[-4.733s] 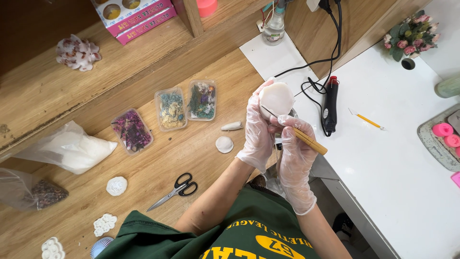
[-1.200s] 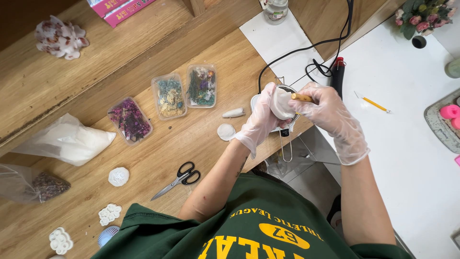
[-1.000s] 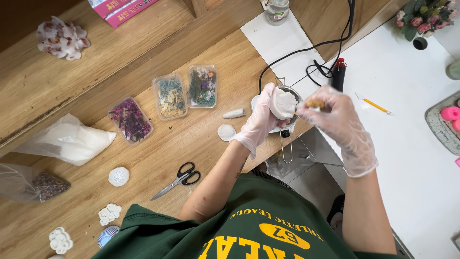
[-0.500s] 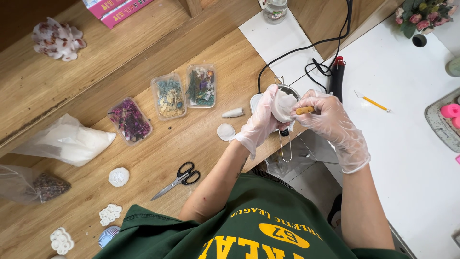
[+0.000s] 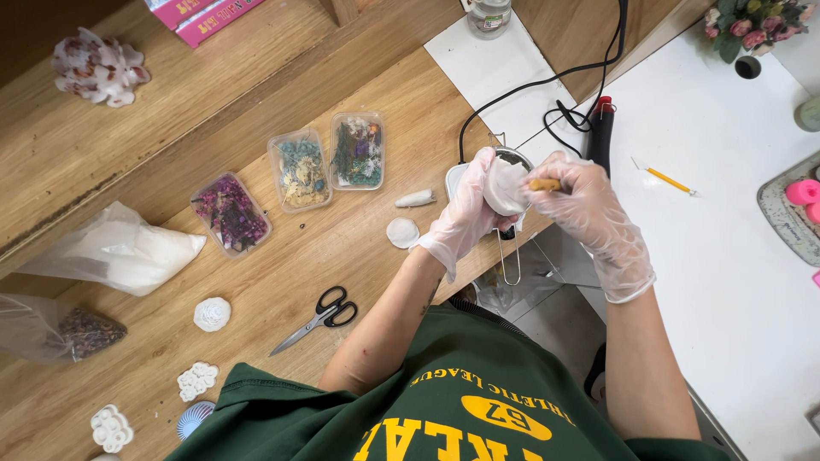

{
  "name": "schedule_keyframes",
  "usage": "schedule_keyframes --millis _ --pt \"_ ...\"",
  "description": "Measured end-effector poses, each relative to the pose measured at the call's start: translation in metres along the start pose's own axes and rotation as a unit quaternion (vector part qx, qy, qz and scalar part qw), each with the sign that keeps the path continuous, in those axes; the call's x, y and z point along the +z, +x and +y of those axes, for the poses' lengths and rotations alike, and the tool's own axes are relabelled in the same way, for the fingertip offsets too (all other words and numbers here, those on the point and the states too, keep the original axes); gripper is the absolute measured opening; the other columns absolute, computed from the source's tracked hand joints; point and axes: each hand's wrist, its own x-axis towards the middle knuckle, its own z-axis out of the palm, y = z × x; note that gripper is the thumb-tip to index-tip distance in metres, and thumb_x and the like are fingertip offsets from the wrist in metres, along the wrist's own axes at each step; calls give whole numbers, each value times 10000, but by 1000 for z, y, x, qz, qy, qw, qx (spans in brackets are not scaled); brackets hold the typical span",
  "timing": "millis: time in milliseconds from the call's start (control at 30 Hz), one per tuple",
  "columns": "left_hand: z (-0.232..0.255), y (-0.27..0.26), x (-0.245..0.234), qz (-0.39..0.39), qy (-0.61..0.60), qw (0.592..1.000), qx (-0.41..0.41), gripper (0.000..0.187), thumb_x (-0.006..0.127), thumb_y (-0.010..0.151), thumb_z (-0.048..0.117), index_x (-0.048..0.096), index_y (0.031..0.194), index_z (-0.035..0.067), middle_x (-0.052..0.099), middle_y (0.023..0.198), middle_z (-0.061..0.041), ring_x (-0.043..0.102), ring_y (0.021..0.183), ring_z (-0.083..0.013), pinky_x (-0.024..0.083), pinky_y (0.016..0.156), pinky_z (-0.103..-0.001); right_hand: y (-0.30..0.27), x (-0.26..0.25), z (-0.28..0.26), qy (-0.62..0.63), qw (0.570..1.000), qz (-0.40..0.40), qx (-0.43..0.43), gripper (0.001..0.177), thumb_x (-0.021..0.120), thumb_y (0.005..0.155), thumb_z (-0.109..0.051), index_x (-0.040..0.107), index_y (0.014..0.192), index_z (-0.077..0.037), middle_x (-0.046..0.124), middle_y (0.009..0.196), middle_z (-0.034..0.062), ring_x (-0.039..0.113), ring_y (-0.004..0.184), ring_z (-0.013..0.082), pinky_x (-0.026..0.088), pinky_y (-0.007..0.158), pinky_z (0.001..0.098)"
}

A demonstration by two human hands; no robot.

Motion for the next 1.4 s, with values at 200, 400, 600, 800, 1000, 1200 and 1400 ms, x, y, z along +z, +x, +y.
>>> schedule_keyframes --millis 200,400,600,800,1000,1200,1400 --pt "12 -5 9 37 -22 999 -4 595 258 1061 592 530 1054 63 602 769 -108 534 563 -213 371 450 -326 -1 1 -9 66 994 72 -41 98 771 863 -39 756 943 14 669 996 34 616 911 101 512 833 242" --pt "13 -2 9 68 -42 997 -11 617 248 1037 603 539 1072 59 612 763 -124 547 553 -232 378 437 -345 -2 1 -11 105 992 70 -26 216 776 863 -72 758 1065 5 694 1085 11 649 970 109 538 892 249" --pt "3 3 3 19 -35 999 -20 660 224 1052 622 552 1087 50 605 782 -89 529 574 -197 358 445 -306 7 9 15 75 996 38 -26 429 867 770 -107 750 1167 9 651 1056 21 601 922 101 523 841 251" --pt "-1 -1 3 20 1 1000 8 673 259 1045 666 548 1091 60 593 808 -84 531 602 -190 425 512 -315 2 26 -19 -22 995 101 12 264 851 835 -168 764 1004 15 708 845 3 642 775 96 534 709 260" --pt "1 1 -1 50 15 999 -6 662 277 1044 646 575 1073 55 631 807 -90 569 621 -179 437 499 -302 20 22 20 33 994 104 1 209 814 867 -164 761 986 -1 708 875 17 610 790 70 521 705 237" --pt "6 -3 3 43 -11 998 33 590 286 1051 560 596 1139 66 633 816 -98 591 628 -188 441 486 -306 24 18 32 228 966 123 3 196 805 861 -121 730 983 13 731 918 34 657 812 80 539 757 224" --pt "3 0 -1 79 -20 996 46 535 299 1037 524 553 1151 67 687 908 -127 665 669 -245 467 472 -343 24 21 46 345 924 166 -1 234 808 864 -110 716 1044 9 717 887 27 612 739 60 486 695 198"
